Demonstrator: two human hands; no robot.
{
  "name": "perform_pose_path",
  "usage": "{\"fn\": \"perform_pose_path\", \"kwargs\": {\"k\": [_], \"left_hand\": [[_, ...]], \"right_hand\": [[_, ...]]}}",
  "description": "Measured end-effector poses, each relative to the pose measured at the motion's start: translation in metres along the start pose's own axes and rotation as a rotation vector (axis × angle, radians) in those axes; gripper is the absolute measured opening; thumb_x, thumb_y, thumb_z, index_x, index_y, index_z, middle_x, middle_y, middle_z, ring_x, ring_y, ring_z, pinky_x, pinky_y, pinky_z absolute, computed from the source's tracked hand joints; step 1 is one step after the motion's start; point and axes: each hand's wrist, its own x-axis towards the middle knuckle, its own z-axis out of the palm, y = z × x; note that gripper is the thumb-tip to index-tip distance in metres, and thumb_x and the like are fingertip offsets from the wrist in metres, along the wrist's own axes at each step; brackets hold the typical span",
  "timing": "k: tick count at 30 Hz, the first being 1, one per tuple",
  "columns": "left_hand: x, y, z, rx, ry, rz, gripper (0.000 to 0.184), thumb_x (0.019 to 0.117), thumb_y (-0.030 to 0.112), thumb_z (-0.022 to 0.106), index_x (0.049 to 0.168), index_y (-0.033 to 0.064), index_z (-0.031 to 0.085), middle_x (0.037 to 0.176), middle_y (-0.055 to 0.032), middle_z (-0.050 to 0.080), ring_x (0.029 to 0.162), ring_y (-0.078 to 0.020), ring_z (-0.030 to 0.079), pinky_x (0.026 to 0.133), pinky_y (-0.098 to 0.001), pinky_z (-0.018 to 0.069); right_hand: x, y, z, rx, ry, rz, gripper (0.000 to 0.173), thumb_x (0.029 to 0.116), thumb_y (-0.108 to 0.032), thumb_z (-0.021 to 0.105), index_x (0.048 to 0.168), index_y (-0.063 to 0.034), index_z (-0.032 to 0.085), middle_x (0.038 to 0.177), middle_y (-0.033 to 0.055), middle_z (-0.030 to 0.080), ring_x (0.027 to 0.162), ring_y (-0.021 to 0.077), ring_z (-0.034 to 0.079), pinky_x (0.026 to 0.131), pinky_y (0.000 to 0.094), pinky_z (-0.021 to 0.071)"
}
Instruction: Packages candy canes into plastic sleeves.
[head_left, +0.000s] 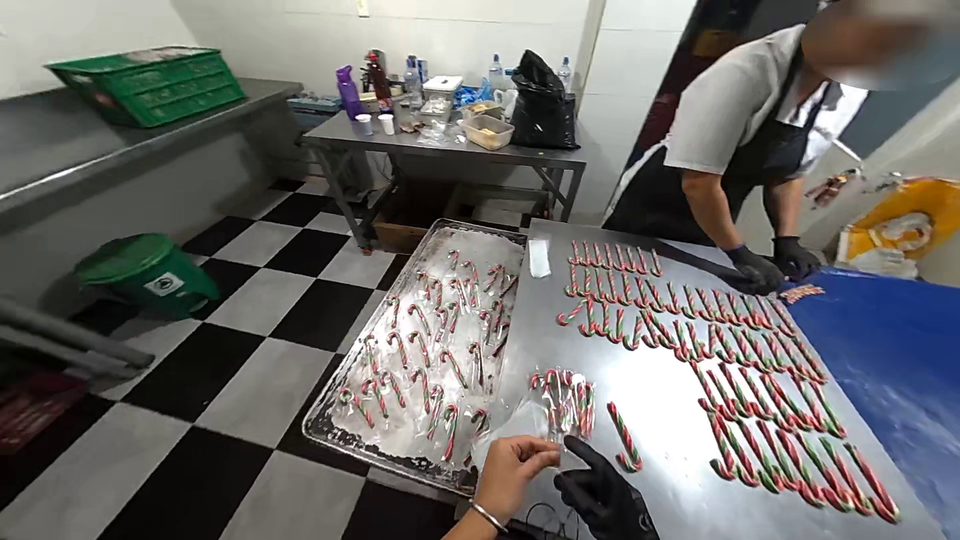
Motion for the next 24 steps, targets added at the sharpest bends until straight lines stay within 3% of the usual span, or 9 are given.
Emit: {"fn": "perform_pose_path", "kwargs": {"k": [3, 8, 11, 12, 14, 17, 19, 21, 24], "left_hand": [[-0.001, -0.001, -0.012, -0.04, -0.104, -0.079, 0.028, 0.1014, 0.018, 0.064, 0.121, -0.0007, 0.071, 0.109, -0.0072, 0.077, 0.098, -0.0104, 0.073, 0.095, -0.03, 0.0578], [0.003, -0.001, -0.003, -0.133, 0.085, -0.161, 0.018, 0.0954, 0.011, 0.07, 0.107, -0.0022, 0.074, 0.088, -0.0044, 0.077, 0.079, -0.0102, 0.074, 0.079, -0.0277, 0.0617], [0.011, -0.01, 0.001, -0.235, 0.031, -0.17, 0.032, 0.1081, 0.017, 0.05, 0.13, -0.0037, 0.062, 0.109, -0.0096, 0.076, 0.097, -0.016, 0.074, 0.091, -0.0327, 0.0595], [0.011, -0.01, 0.002, -0.265, -0.013, -0.198, 0.035, 0.1076, 0.017, 0.052, 0.135, -0.0034, 0.058, 0.117, -0.011, 0.074, 0.104, -0.0176, 0.073, 0.096, -0.0335, 0.0581], [0.011, -0.005, 0.003, -0.252, -0.014, -0.23, 0.031, 0.1016, 0.014, 0.064, 0.128, -0.0028, 0.065, 0.109, -0.0096, 0.076, 0.099, -0.0159, 0.073, 0.092, -0.0312, 0.0593], [0.014, -0.002, 0.006, -0.175, 0.075, -0.219, 0.015, 0.0958, 0.014, 0.072, 0.099, 0.0005, 0.077, 0.084, -0.0026, 0.076, 0.08, -0.0075, 0.072, 0.079, -0.0239, 0.0599], [0.019, -0.002, 0.003, -0.1, 0.056, -0.178, 0.015, 0.0948, 0.017, 0.074, 0.094, 0.0026, 0.078, 0.081, 0.0, 0.076, 0.077, -0.0048, 0.071, 0.078, -0.0231, 0.0584], [0.021, -0.004, 0.0, -0.032, -0.038, -0.096, 0.018, 0.0978, 0.02, 0.068, 0.1, 0.004, 0.075, 0.086, 0.0017, 0.075, 0.08, -0.0034, 0.07, 0.08, -0.0225, 0.0577], [0.015, -0.004, -0.005, 0.011, -0.22, -0.03, 0.029, 0.1055, 0.018, 0.052, 0.123, 0.0014, 0.068, 0.103, -0.0028, 0.073, 0.091, -0.0057, 0.07, 0.088, -0.0251, 0.0569]], "right_hand": [[0.004, -0.005, -0.001, -0.001, -0.048, -0.021, 0.047, 0.0956, -0.005, 0.064, 0.139, 0.0104, 0.052, 0.108, 0.0164, 0.073, 0.088, 0.0106, 0.072, 0.083, 0.0257, 0.0572], [0.019, 0.039, 0.007, 0.092, -0.049, -0.056, 0.045, 0.0941, -0.004, 0.065, 0.138, 0.0028, 0.056, 0.097, 0.0073, 0.075, 0.08, 0.01, 0.071, 0.076, 0.0276, 0.0588], [0.038, 0.092, 0.009, 0.176, -0.014, -0.176, 0.048, 0.0962, -0.012, 0.068, 0.142, -0.0052, 0.055, 0.097, 0.0053, 0.077, 0.079, 0.014, 0.073, 0.071, 0.0309, 0.0613], [0.038, 0.093, 0.007, 0.182, 0.024, -0.169, 0.048, 0.0958, -0.012, 0.068, 0.142, -0.0059, 0.055, 0.097, 0.0055, 0.077, 0.079, 0.0148, 0.073, 0.071, 0.0314, 0.0619], [0.036, 0.083, 0.002, 0.17, 0.094, -0.127, 0.048, 0.0951, -0.012, 0.069, 0.141, -0.004, 0.056, 0.098, 0.0054, 0.077, 0.077, 0.0126, 0.072, 0.068, 0.0287, 0.0597], [0.028, 0.071, 0.004, 0.139, 0.104, -0.096, 0.047, 0.0934, -0.01, 0.07, 0.137, 0.0014, 0.057, 0.096, 0.0036, 0.077, 0.071, 0.0068, 0.07, 0.06, 0.0225, 0.0557], [0.028, 0.081, 0.006, 0.111, 0.094, -0.117, 0.048, 0.0944, -0.012, 0.069, 0.14, -0.0017, 0.056, 0.098, 0.0036, 0.078, 0.073, 0.008, 0.071, 0.063, 0.0241, 0.0578], [0.025, 0.074, 0.008, 0.084, 0.135, -0.111, 0.047, 0.0941, -0.009, 0.067, 0.138, 0.002, 0.056, 0.097, 0.0043, 0.078, 0.072, 0.0063, 0.07, 0.062, 0.0224, 0.0558], [0.007, 0.028, 0.005, 0.087, 0.153, -0.023, 0.043, 0.0939, -0.001, 0.063, 0.134, 0.011, 0.055, 0.095, 0.0097, 0.075, 0.075, 0.0058, 0.068, 0.07, 0.0225, 0.0544]]}}
